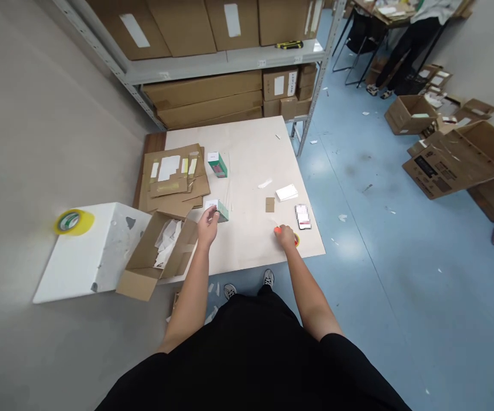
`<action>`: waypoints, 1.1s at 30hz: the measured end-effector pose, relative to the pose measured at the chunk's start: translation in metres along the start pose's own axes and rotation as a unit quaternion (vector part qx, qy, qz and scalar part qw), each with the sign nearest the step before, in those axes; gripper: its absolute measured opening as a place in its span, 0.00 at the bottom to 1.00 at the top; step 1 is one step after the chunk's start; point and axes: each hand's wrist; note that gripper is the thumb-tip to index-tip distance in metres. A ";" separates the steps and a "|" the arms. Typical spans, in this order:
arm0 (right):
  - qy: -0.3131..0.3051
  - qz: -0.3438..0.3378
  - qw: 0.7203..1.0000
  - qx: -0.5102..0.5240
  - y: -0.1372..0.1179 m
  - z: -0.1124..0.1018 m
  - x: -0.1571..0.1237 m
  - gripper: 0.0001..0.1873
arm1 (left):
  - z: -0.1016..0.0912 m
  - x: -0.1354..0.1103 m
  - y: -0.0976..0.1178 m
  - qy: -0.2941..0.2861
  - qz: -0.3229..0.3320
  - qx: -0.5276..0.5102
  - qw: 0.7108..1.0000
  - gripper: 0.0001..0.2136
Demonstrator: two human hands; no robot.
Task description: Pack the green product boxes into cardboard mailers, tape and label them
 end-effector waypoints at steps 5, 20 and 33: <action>0.067 -0.175 0.969 0.160 -0.098 -0.029 0.011 0.24 | -0.016 0.007 0.014 -0.018 0.009 0.006 1.000 0.20; 0.010 -0.394 0.898 0.194 -0.388 0.012 0.025 0.33 | -0.173 0.115 0.021 0.079 0.008 -0.010 0.997 0.25; -0.014 -0.412 0.911 0.013 -0.545 0.120 0.129 0.38 | -0.277 0.304 -0.106 0.061 -0.090 -0.046 0.993 0.26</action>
Point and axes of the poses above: each hand's wrist, its own x-axis towards the middle knuckle, its own z-axis out of the palm, y = z × x, and after that the axes turned 9 degrees about -x, right-handed
